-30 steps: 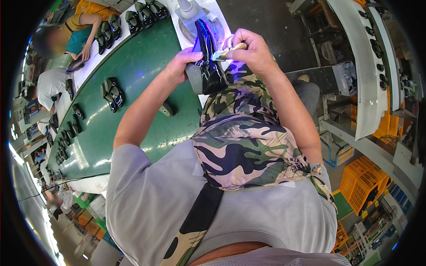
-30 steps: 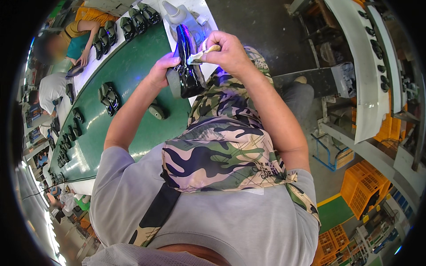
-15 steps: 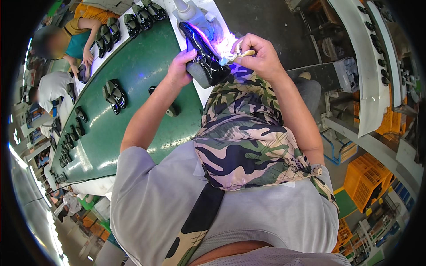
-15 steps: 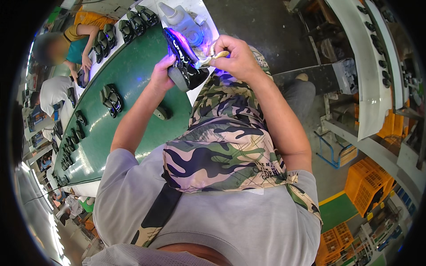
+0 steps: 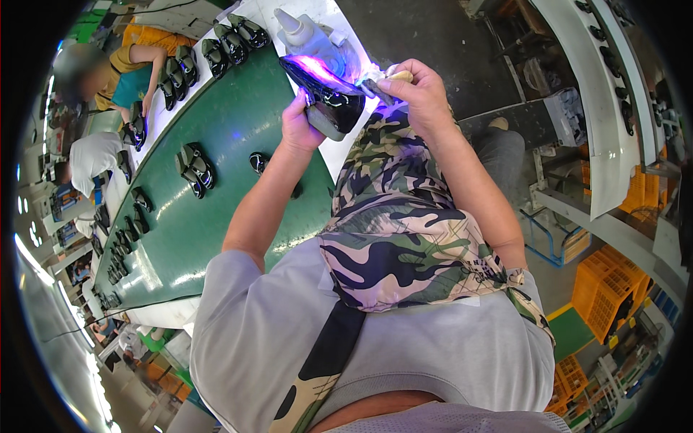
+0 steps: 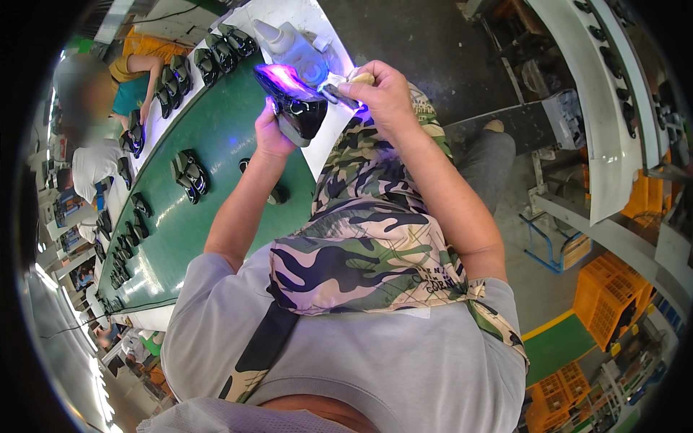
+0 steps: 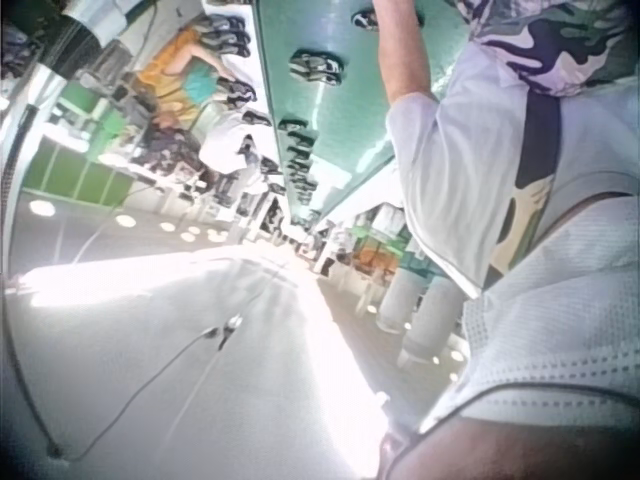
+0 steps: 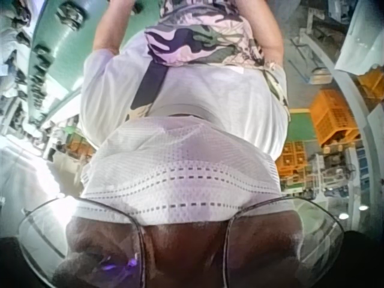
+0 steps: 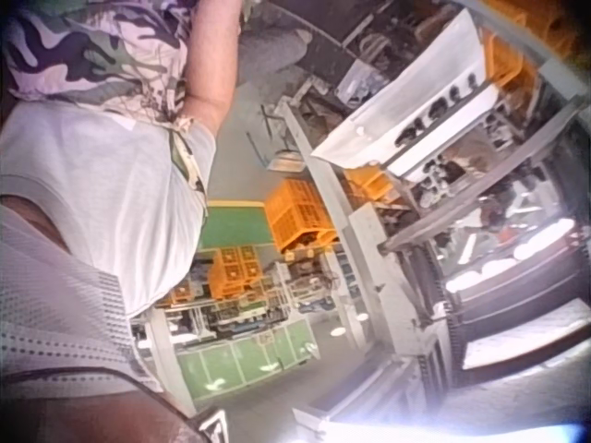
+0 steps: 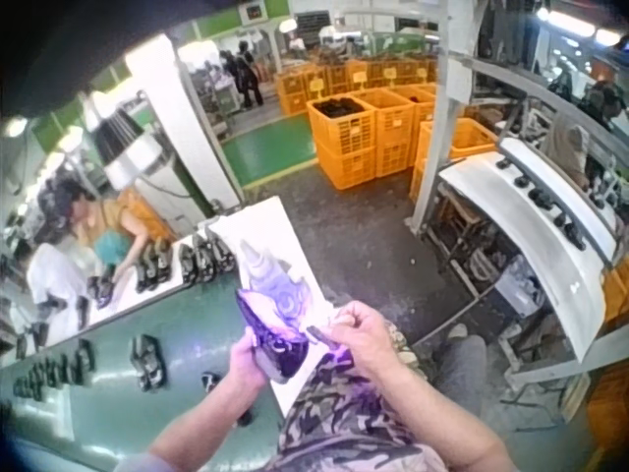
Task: Apply adhesive or sealant to shoe components on a factory assembly line.
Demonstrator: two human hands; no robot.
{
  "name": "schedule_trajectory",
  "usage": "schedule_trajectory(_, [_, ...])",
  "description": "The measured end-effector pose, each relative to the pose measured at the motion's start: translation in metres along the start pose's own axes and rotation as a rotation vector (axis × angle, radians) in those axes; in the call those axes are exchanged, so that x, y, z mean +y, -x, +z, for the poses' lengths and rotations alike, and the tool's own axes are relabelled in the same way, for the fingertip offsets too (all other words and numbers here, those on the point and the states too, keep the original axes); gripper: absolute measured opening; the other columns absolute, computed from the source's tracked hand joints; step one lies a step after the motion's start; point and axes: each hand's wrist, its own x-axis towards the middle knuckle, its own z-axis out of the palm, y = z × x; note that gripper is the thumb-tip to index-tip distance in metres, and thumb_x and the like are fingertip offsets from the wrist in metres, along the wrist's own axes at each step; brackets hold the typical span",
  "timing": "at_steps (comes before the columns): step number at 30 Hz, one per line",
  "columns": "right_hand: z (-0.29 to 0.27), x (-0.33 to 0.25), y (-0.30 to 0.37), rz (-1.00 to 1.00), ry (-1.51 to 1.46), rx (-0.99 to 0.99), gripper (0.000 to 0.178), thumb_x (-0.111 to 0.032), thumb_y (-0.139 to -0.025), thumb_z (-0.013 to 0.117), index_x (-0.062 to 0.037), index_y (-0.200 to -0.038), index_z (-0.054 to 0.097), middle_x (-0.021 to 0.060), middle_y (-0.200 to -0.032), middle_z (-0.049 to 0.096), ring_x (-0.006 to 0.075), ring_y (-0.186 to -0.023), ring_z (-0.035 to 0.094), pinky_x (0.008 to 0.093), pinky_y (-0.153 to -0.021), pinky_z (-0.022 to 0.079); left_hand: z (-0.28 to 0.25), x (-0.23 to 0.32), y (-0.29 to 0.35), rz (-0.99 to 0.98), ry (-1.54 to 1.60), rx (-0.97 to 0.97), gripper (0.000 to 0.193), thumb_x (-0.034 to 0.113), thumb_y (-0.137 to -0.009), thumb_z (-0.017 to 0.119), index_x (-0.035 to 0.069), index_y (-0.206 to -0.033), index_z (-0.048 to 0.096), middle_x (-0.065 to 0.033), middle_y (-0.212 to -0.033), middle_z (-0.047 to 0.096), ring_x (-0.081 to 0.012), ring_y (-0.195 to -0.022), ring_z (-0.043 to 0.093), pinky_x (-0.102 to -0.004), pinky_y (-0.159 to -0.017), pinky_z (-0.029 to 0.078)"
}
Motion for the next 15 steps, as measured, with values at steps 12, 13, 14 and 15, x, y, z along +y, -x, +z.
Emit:
schedule_trajectory(12, [-0.024, -0.002, 0.014, 0.062, -0.048, 0.269, 0.02, 0.001, -0.072, 0.077, -0.0038, -0.081, 0.06, 0.0029, -0.077, 0.062, 0.0105, -0.065, 0.057, 0.0243, -0.06, 0.045, 0.014, -0.01, -0.016, 0.34, -0.334, -0.191, 0.054, 0.011, -0.083, 0.068, 0.004, -0.132, 0.047, -0.0089, -0.122, 0.06, -0.0265, -0.115, 0.058, -0.0422, -0.108, 0.041])
schedule_trajectory(13, [-0.026, -0.001, 0.012, 0.064, -0.044, 0.293, 0.02, 0.001, -0.072, 0.077, -0.0039, -0.08, 0.06, 0.0027, -0.076, 0.062, 0.0104, -0.064, 0.057, 0.0243, -0.059, 0.045, 0.017, -0.01, -0.017, 0.403, -0.403, -0.199, 0.055, 0.01, -0.082, 0.069, 0.003, -0.131, 0.047, -0.0088, -0.121, 0.06, -0.026, -0.115, 0.058, -0.0416, -0.107, 0.041])
schedule_trajectory(14, [-0.029, -0.001, 0.009, 0.062, -0.038, 0.317, 0.02, 0.001, -0.072, 0.077, -0.004, -0.08, 0.06, 0.0024, -0.075, 0.062, 0.0104, -0.064, 0.056, 0.0244, -0.058, 0.045, 0.022, -0.011, -0.019, 0.467, -0.468, -0.212, 0.056, 0.01, -0.081, 0.07, 0.003, -0.131, 0.047, -0.0086, -0.121, 0.06, -0.0255, -0.114, 0.058, -0.041, -0.107, 0.041])
schedule_trajectory(15, [-0.032, -0.001, 0.007, 0.039, -0.047, 0.323, 0.02, 0.001, -0.071, 0.078, -0.0031, -0.08, 0.06, 0.0032, -0.075, 0.062, 0.011, -0.063, 0.057, 0.0251, -0.058, 0.046, 0.029, -0.013, -0.023, 0.516, -0.516, -0.225, 0.058, 0.009, -0.078, 0.072, 0.002, -0.13, 0.047, -0.0089, -0.119, 0.059, -0.0248, -0.113, 0.058, -0.0399, -0.107, 0.041])
